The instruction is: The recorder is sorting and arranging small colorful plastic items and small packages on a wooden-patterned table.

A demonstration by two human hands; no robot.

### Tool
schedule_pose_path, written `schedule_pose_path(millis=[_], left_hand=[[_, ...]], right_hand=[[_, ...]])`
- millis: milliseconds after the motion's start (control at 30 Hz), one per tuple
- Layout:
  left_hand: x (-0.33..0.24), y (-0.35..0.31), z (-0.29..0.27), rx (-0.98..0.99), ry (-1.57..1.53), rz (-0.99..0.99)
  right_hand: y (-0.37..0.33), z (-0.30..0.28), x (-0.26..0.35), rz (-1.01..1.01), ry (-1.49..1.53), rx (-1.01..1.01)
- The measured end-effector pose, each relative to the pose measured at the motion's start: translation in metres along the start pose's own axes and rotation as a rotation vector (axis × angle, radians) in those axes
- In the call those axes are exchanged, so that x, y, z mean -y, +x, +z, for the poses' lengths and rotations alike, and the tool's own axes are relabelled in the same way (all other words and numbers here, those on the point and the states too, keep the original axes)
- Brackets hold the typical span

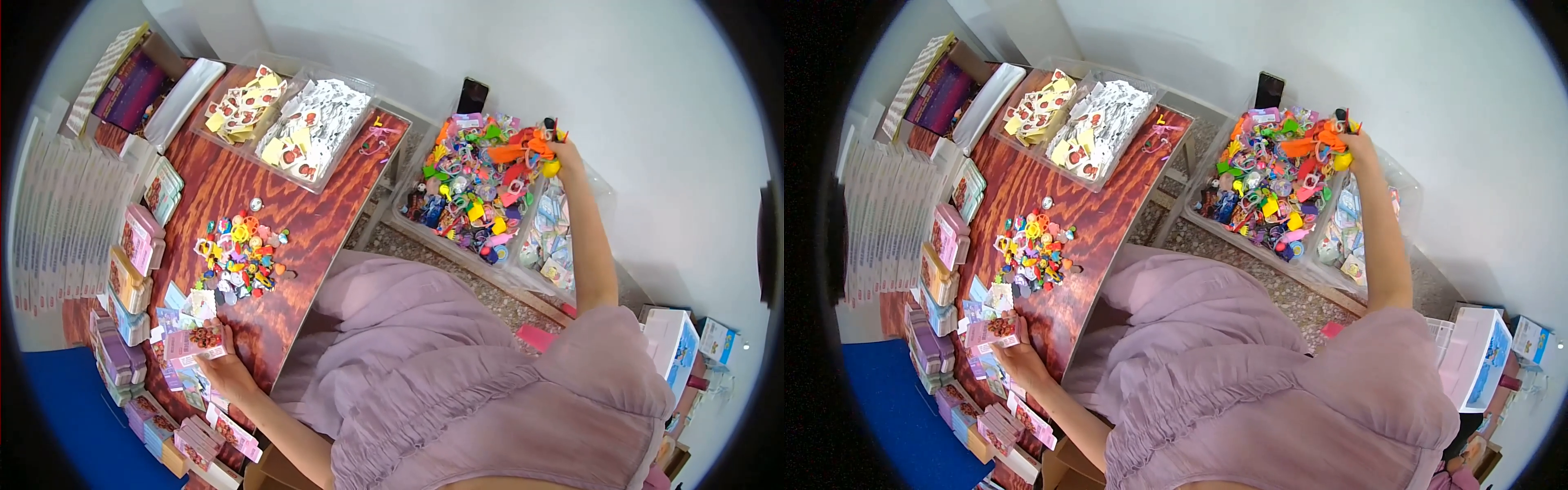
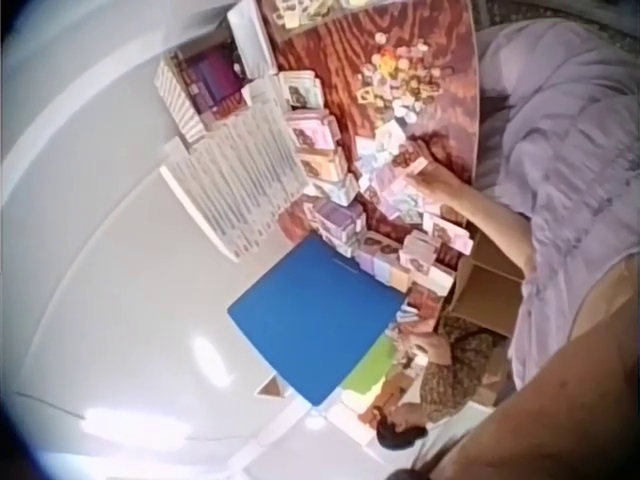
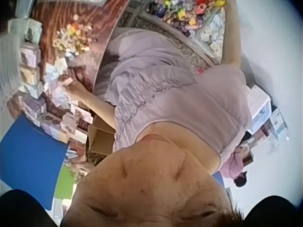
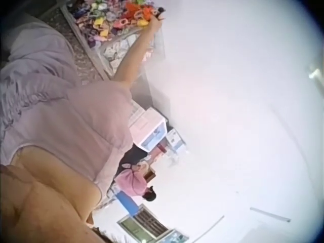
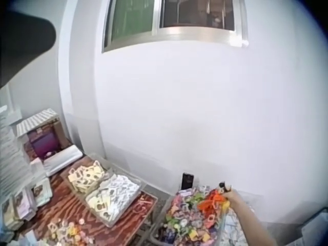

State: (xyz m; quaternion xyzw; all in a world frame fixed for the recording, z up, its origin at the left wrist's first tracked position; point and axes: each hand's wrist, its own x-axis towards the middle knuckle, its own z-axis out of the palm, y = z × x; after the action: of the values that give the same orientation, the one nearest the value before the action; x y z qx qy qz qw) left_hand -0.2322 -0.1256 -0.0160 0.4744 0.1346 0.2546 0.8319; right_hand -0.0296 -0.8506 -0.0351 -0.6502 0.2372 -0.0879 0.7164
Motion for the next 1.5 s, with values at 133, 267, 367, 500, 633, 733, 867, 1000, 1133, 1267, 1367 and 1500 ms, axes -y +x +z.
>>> schedule_pose_path(millis=[133,267,367,500,633,733,867,1000,1133,1267,1367,1500], left_hand=[[0.001,0.002,-0.001,0.03,0.015,-0.01],[0.0,0.004,-0.001,0.046,0.015,0.004],[-0.001,0.005,-0.008,0.077,-0.018,-0.002],[0.0,0.004,-0.01,0.091,-0.028,-0.022],[0.013,0.006,-0.02,0.136,-0.051,-0.026],[0.012,0.003,-0.005,0.02,-0.047,-0.041],[0.001,-0.006,0.013,-0.024,-0.042,-0.04],[-0.003,-0.007,0.012,-0.006,-0.055,-0.058],[-0.001,-0.003,0.011,0.005,-0.087,-0.06],[-0.003,-0.009,0.012,-0.029,-0.059,-0.031],[-0.001,-0.008,0.013,-0.053,-0.076,-0.068],[0.001,-0.009,0.014,-0.062,-0.108,-0.072]], right_hand=[[-0.013,-0.002,0.059,0.024,0.054,0.051],[-0.028,0.008,0.095,0.035,0.106,0.067],[-0.032,0.017,0.105,0.012,0.135,0.117],[-0.022,0.021,0.1,-0.021,0.132,0.174],[-0.029,0.034,0.121,0.008,0.22,0.265],[-0.048,0.049,0.166,0.02,0.189,0.281],[-0.047,0.092,0.221,-0.111,0.114,0.353],[-0.058,0.172,0.279,-0.187,0.107,0.653],[-0.079,0.272,0.323,-0.129,0.118,0.988],[-0.101,0.388,0.307,0.083,0.133,1.142],[-0.107,0.457,0.276,0.053,0.097,1.2],[-0.113,0.541,0.221,0.176,0.043,1.286]])
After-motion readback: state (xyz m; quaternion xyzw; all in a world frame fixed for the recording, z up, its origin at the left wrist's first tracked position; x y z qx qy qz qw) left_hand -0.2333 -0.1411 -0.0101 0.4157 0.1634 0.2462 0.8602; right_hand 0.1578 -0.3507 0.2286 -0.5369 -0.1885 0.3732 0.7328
